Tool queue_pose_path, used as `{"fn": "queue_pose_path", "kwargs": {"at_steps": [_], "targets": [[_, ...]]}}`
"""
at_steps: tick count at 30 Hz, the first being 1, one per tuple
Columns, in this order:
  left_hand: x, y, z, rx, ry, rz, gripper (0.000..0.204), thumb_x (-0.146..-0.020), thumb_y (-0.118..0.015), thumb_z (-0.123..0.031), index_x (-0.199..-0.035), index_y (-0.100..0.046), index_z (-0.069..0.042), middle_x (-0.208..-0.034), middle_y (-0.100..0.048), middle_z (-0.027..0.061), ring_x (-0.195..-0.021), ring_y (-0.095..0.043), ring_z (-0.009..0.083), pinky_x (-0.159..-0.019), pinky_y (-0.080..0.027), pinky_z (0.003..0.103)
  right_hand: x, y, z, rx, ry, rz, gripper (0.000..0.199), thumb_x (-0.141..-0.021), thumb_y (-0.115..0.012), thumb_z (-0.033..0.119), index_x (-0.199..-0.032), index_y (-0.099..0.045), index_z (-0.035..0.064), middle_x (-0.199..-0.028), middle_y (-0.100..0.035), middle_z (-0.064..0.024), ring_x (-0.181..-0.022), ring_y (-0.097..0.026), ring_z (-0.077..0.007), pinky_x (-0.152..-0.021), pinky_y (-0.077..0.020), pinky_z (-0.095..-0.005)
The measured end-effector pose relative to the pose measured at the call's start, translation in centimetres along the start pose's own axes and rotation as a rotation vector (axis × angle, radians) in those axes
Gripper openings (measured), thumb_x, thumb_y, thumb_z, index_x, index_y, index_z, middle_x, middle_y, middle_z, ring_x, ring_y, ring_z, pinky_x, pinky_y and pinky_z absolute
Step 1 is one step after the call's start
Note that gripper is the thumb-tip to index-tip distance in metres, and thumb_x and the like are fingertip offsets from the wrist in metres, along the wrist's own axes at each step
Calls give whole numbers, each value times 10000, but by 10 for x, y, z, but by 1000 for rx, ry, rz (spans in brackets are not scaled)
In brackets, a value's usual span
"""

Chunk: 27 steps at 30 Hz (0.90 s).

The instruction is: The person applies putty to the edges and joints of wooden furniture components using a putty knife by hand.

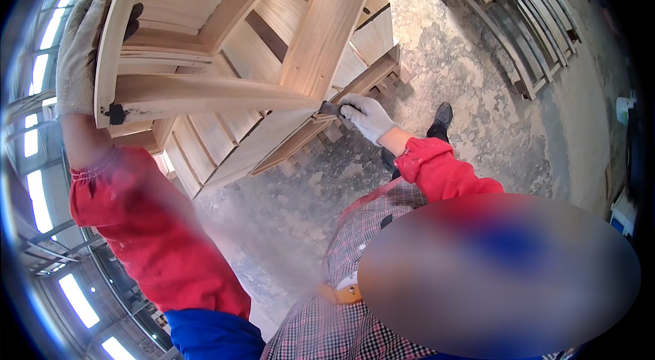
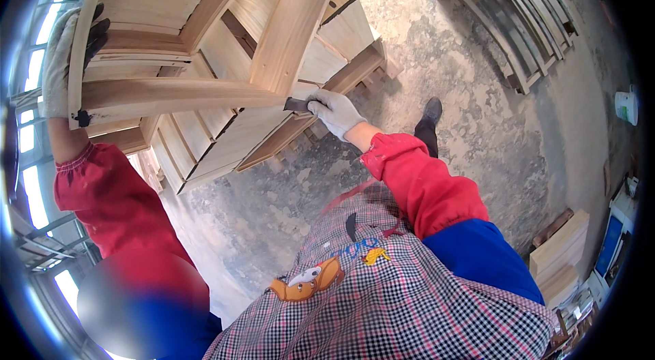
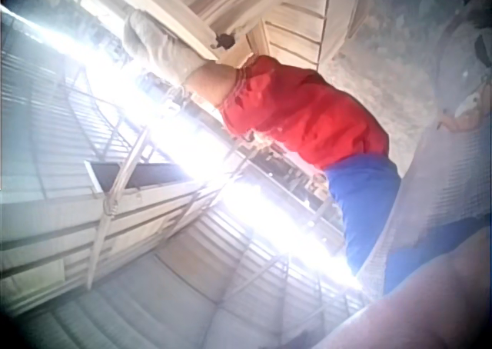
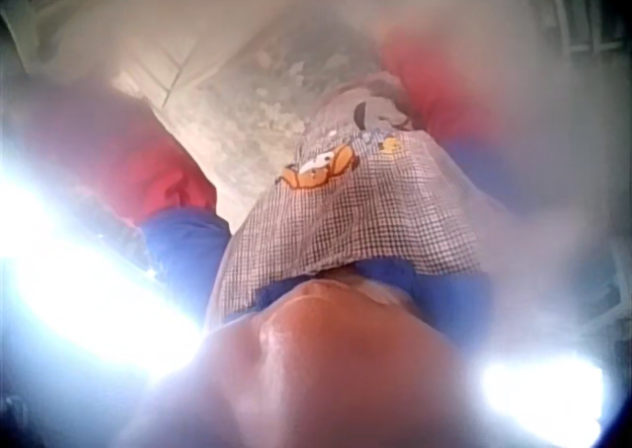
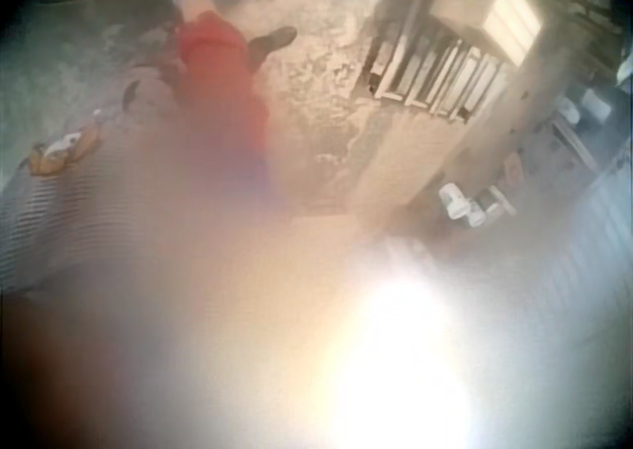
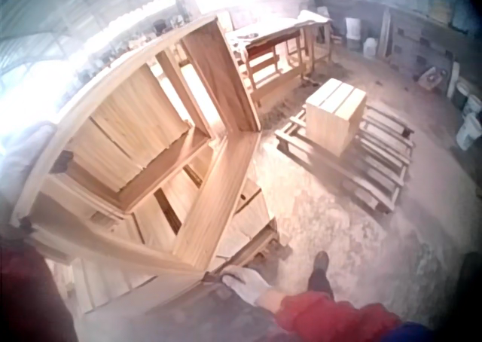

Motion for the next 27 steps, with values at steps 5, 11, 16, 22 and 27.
{"fn": "queue_pose_path", "kwargs": {"at_steps": [5,11,16,22,27], "targets": [[5,7,-1,-76,23,19,342,-977,-419,-254,-1223,-483,-25,-1219,-559,155,-1037,-609,226,-884,-520,317,2,-2,-1,57,54,0,117,-906,-509,111,-865,-555,12,-714,-493,15,-655,-433,-74,-596,-379,-235],[1,9,3,-50,12,62,346,-975,-425,-256,-1225,-483,-24,-1221,-556,165,-1048,-604,240,-892,-517,327,5,-2,7,-33,25,-14,137,-901,-520,132,-855,-566,11,-724,-494,15,-683,-434,-72,-610,-374,-231],[0,6,0,-65,-5,61,350,-972,-435,-259,-1224,-485,-22,-1225,-552,170,-1054,-600,251,-906,-509,330,-1,3,-9,-15,-4,8,143,-896,-524,137,-846,-568,10,-733,-504,12,-692,-440,-77,-619,-373,-231],[6,3,-2,-68,-14,14,348,-972,-434,-249,-1226,-478,-15,-1201,-565,178,-1034,-610,247,-899,-512,328,9,0,11,-42,12,5,138,-896,-515,129,-844,-574,15,-723,-509,16,-665,-440,-72,-601,-374,-229],[-4,5,4,-42,25,36,322,-966,-453,-223,-1205,-492,-12,-1156,-589,172,-991,-627,240,-888,-518,328,17,12,3,95,-184,-45,138,-890,-517,128,-853,-585,14,-705,-512,18,-628,-437,-69,-569,-377,-232]]}}
Point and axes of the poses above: each hand's wrist, its own x-axis away from the middle knuckle, its own y-axis out of the back of the hand, z = x × y, the point moved 5 cm from there along -x, towards the middle knuckle
